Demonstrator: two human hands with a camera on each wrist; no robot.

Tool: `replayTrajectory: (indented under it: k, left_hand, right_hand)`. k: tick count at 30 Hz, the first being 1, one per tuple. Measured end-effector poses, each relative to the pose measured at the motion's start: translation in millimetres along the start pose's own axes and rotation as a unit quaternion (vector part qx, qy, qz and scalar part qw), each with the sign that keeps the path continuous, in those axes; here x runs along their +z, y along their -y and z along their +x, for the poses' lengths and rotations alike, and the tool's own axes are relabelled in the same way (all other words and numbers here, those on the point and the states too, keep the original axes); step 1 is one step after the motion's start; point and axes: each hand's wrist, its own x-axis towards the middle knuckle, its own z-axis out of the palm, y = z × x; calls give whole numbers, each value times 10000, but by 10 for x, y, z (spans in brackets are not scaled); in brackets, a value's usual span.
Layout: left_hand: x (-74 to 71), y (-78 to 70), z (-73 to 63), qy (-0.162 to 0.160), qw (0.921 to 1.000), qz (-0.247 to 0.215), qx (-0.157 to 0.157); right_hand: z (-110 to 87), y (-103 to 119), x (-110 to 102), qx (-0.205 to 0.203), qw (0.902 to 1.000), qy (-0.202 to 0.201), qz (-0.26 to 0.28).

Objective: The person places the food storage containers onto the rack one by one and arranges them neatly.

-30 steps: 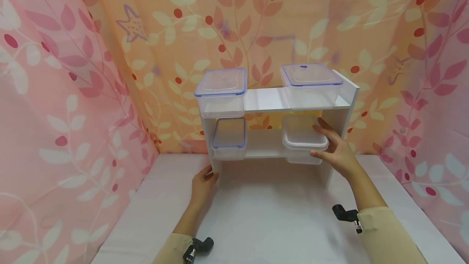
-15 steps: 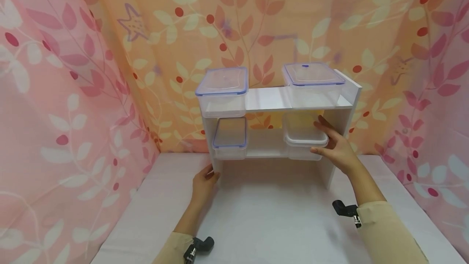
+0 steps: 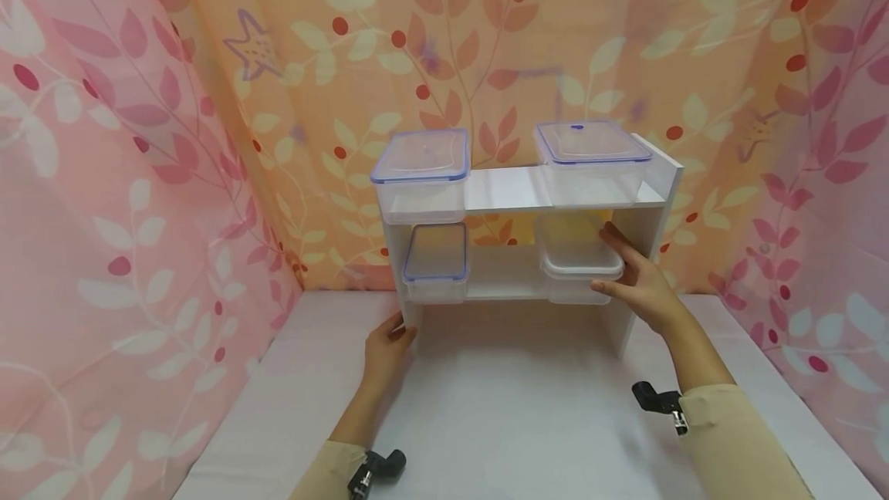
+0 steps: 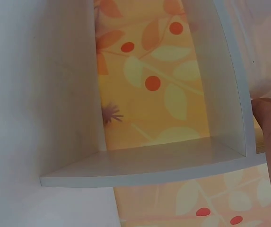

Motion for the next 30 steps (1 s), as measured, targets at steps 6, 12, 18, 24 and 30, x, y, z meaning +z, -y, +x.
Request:
replayTrajectory:
  k: [6,12,18,24,30]
  left_hand:
    - [4,-16,5,-58,10000,57,15]
    - [3,4,0,-39,10000,63,-10]
    - [-2,-5,-1,-49,9999,99,71]
    - [-1,-30,-3,-65,9997,148,161]
    - [5,-34,-5,-79,9998,84,131]
  right_hand:
    - [1,-14,6,-140,9988,160,443]
    - [-9,-15,16,-203,9969,274,713]
    - [-33,24,22,63,9996,119,240]
    - [-83,44,49,131,9996,-13,255]
    - [-179,57,123,28,9985,-497,-210]
